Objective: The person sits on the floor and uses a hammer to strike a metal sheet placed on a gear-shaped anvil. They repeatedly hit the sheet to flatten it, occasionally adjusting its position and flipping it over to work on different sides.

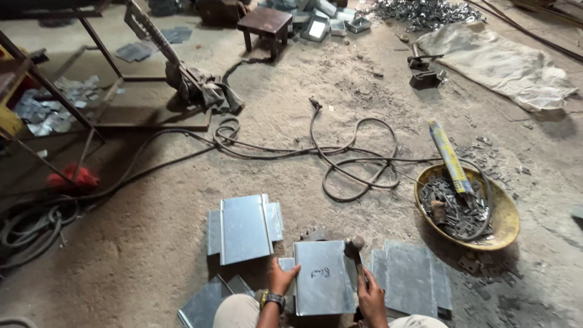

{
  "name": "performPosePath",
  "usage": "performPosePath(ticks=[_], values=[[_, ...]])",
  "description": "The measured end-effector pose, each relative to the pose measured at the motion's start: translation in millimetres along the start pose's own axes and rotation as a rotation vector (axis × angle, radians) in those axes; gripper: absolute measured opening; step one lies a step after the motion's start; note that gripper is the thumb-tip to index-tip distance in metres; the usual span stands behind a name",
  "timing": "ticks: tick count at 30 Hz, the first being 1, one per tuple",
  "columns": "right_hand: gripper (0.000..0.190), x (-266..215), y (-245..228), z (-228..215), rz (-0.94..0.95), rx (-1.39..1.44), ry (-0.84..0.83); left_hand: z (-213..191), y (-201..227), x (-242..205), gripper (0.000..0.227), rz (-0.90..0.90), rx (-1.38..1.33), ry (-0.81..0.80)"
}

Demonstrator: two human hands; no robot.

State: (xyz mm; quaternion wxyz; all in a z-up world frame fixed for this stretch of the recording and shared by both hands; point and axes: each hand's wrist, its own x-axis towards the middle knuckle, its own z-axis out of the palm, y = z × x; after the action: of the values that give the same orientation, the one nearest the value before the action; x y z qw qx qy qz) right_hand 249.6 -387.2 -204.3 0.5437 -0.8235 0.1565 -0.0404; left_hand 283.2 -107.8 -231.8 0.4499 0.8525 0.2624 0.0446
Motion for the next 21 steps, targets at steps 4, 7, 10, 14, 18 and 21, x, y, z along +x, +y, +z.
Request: performPosePath(ticks=[4,7,10,14,18,21], values=[[0.045,0,-4,0,0.082,0.014,-0.053,-4,-2,7,0.103,-0.009,-0.173,-0.025],[0.045,-2,-5,-4,0.077,0.033,-0.053,-3,-5,0,0.101,0.039,-0.195,-0.027],[0.045,-3,-4,-6,0.085,0.017,-0.059,-4,-6,-4,0.104,-0.021,-0.125,-0.072],[0.046,-5,-1,-3,0.057,0.009,-0.051,-6,-7,-6,0.095,-0.016,-0.193,-0.126],[0.046,-3,-1,1,0.048,0.007,-0.057,-9,-4,-8,0.092,-0.044,-0.161,-0.098],[0.047,-3,1,1,0.044,-0.051,-0.058,-7,-3,-8,0.095,-0.067,-0.158,-0.096]])
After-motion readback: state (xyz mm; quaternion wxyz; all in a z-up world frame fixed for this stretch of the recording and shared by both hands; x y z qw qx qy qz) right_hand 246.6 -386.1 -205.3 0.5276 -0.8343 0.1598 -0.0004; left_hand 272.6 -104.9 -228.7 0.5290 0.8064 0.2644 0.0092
